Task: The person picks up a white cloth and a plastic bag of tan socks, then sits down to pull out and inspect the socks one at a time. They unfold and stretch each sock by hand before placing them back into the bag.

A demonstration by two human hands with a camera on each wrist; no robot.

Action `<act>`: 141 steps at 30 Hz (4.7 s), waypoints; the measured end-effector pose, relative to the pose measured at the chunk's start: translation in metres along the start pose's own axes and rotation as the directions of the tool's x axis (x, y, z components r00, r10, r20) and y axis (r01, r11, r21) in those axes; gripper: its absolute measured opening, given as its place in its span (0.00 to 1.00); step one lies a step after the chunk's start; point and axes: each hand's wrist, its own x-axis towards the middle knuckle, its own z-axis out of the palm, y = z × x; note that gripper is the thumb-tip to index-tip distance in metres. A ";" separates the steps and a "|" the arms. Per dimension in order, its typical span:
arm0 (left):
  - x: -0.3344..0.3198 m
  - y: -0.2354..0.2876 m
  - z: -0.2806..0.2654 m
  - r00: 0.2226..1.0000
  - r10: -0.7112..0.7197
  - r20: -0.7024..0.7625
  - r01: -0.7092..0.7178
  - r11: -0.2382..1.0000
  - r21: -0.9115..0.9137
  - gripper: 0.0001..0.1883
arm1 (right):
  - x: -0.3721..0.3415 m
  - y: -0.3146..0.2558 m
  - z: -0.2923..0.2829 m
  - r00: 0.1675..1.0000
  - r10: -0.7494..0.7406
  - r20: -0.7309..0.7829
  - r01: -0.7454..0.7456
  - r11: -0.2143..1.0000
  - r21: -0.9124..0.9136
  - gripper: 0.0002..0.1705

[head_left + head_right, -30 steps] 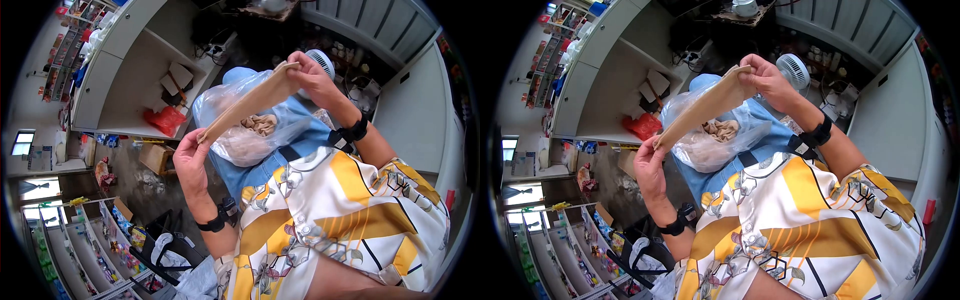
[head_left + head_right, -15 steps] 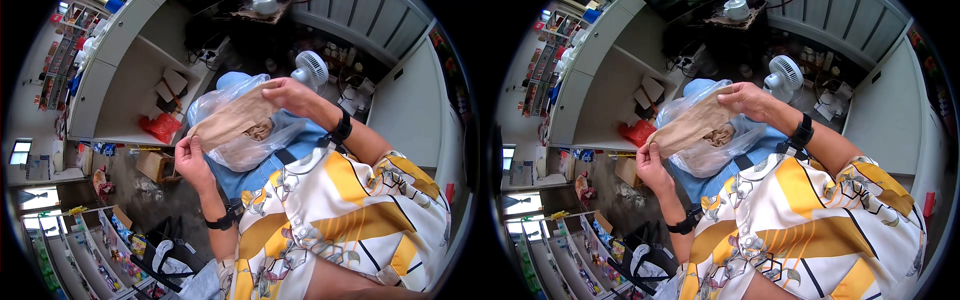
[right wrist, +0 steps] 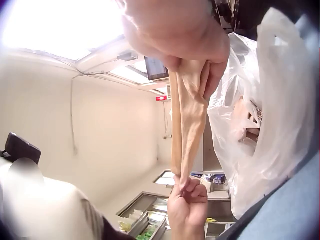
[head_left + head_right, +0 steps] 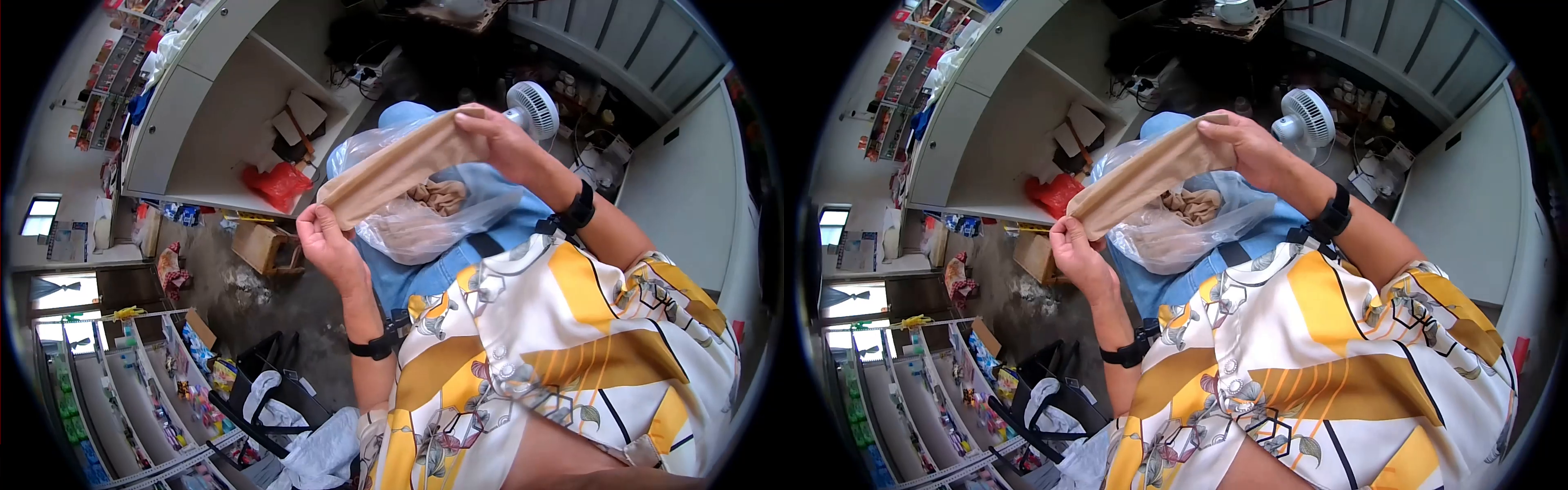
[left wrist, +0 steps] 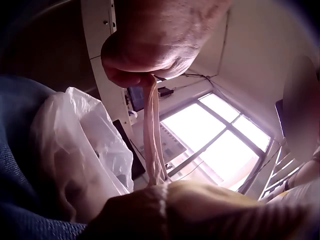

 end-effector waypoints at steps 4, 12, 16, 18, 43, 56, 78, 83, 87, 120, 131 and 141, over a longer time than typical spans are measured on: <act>0.012 -0.035 -0.017 0.987 -0.160 0.028 0.153 0.975 0.161 0.08 | 0.002 0.013 0.017 0.939 0.283 -0.197 -0.307 0.946 -0.103 0.17; 0.017 -0.050 -0.020 0.959 -0.252 0.131 0.192 0.915 0.354 0.16 | 0.019 0.034 -0.009 0.906 0.408 -0.117 -0.416 0.907 -0.061 0.23; 0.027 -0.059 -0.019 0.989 -0.072 0.130 0.028 0.950 0.310 0.14 | 0.009 0.026 0.002 0.927 0.351 -0.129 -0.365 0.924 -0.110 0.21; 0.030 -0.054 -0.021 0.999 0.000 0.054 -0.014 0.966 0.256 0.12 | 0.009 0.026 -0.006 0.939 0.326 -0.108 -0.335 0.939 -0.074 0.20; 0.014 0.097 -0.101 0.995 0.059 -0.081 -0.072 0.985 -0.158 0.19 | 0.000 -0.004 -0.012 1.000 0.016 -0.001 -0.013 0.767 -0.642 0.15; -0.022 0.099 0.032 0.900 -0.105 0.424 0.114 0.993 0.004 0.07 | -0.006 0.046 0.038 0.618 0.609 0.497 -0.684 0.728 -0.042 0.42; -0.017 0.044 0.011 0.741 -0.360 0.567 0.181 0.920 0.348 0.22 | -0.025 0.016 0.040 0.672 0.435 0.600 -0.449 0.883 -0.137 0.42; -0.038 0.048 -0.037 0.499 -0.570 0.653 0.077 0.780 0.621 0.13 | -0.041 -0.017 0.019 0.666 0.619 0.416 -0.136 0.649 -0.749 0.24; -0.052 0.043 -0.066 0.552 -0.580 0.599 -0.180 0.619 0.765 0.15 | -0.018 -0.023 -0.003 0.901 0.343 0.265 -0.005 0.620 -0.785 0.18; -0.048 0.023 -0.018 0.502 -0.285 0.817 -0.734 0.359 0.576 0.12 | 0.003 0.033 0.040 0.660 0.298 0.690 0.726 -0.019 -0.687 0.06; -0.013 -0.006 0.011 0.425 -0.038 0.904 -0.858 0.302 0.416 0.06 | -0.021 0.024 0.029 0.729 0.392 0.562 0.654 -0.157 -0.740 0.06; 0.009 0.034 -0.001 0.793 -0.237 0.561 0.205 0.971 0.120 0.13 | -0.007 0.008 0.037 0.895 0.061 0.443 0.345 0.535 -0.771 0.26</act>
